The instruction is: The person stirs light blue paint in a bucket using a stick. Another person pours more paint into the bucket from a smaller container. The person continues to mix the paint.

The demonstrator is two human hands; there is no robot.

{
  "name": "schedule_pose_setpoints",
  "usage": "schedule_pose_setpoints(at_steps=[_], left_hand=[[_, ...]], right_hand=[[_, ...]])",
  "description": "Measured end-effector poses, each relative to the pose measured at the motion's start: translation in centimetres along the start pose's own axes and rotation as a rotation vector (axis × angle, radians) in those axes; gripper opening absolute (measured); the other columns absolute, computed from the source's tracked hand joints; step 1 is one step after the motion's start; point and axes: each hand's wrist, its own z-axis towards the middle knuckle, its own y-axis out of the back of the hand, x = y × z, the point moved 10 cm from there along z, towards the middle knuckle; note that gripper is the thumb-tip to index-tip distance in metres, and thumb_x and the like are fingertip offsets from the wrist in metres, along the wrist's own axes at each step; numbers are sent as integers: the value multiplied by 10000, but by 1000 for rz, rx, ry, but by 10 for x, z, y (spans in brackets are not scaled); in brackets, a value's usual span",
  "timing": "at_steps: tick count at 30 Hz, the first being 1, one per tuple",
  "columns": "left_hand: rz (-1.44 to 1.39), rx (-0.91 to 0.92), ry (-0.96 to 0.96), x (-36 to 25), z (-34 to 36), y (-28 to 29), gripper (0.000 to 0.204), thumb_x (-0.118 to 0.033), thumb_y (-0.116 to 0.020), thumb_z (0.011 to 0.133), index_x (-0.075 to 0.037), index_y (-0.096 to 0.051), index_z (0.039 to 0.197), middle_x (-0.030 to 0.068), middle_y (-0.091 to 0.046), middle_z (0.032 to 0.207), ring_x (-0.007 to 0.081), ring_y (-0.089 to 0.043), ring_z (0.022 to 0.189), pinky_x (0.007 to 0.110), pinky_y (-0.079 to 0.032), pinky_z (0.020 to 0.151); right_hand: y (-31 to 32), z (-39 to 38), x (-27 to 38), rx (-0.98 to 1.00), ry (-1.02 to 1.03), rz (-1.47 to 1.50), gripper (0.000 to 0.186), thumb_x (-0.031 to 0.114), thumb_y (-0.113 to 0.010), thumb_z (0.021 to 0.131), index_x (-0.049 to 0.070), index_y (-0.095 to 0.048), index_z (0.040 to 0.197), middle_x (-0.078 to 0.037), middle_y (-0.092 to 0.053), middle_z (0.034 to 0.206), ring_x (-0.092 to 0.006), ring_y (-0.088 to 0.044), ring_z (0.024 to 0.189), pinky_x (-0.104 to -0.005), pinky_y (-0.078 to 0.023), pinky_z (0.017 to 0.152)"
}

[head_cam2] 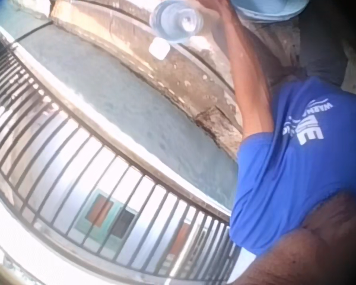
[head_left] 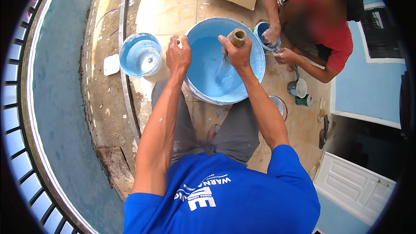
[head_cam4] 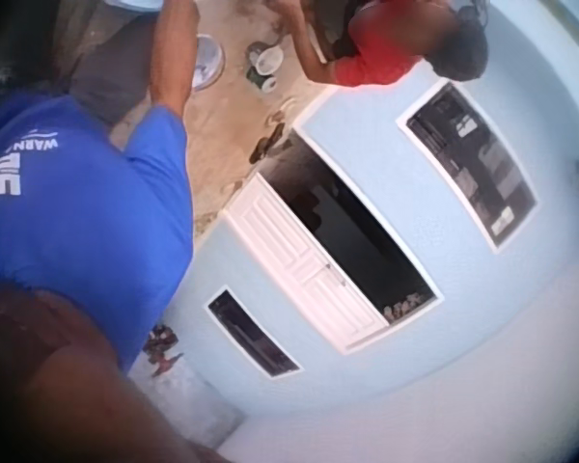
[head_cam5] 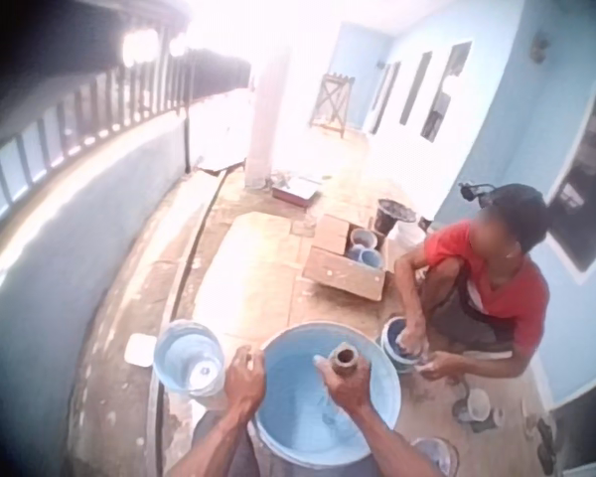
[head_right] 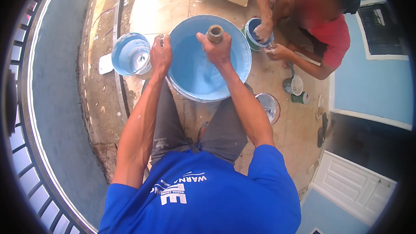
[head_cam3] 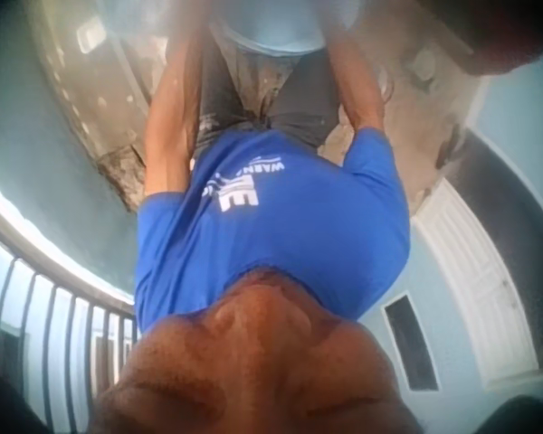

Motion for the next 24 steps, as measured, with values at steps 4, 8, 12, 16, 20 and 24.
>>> schedule_pose_setpoints(at_steps=[4,8,12,16,20,24], left_hand=[[8,-27,-41,-4,8,-2,575,-415,-524,1009,45,-609,1344,308,-664,1281,462,-643,1188,494,-492,1020],[2,-14,-23,-7,6,-5,563,-406,-524,1013,41,-611,1343,307,-667,1275,463,-647,1181,494,-499,1009],[5,-14,-9,-5,7,-2,557,-407,-526,1016,41,-614,1336,305,-671,1268,465,-652,1171,496,-505,998],[-16,-22,-29,-6,6,-2,557,-410,-525,1018,41,-613,1332,299,-676,1261,464,-660,1155,499,-509,990],[9,-21,-28,-6,8,-2,559,-409,-521,1017,41,-610,1336,296,-673,1271,458,-652,1174,496,-502,1004],[-15,-12,-24,-8,6,-3,567,-411,-522,1013,42,-608,1342,297,-663,1290,456,-642,1194,493,-493,1020]], right_hand=[[-17,-2,6,-177,3,353,260,19,-769,867,65,-558,723,-12,-585,623,-106,-581,514,-279,-445,463],[-15,10,17,-139,267,96,231,46,-778,869,65,-575,758,0,-585,619,-86,-556,542,-284,-448,497],[-15,12,27,60,279,-252,261,104,-795,871,52,-577,738,-5,-578,605,-76,-505,557,-289,-440,531],[-21,-4,4,119,14,-8,254,94,-784,878,54,-589,721,-17,-599,615,-91,-551,531,-284,-438,491],[-34,-11,8,-68,26,302,260,-18,-747,870,73,-532,757,-12,-568,620,-104,-571,547,-281,-455,496],[-26,2,25,-57,381,-47,247,4,-746,888,68,-545,759,0,-575,629,-89,-555,546,-280,-453,505]])
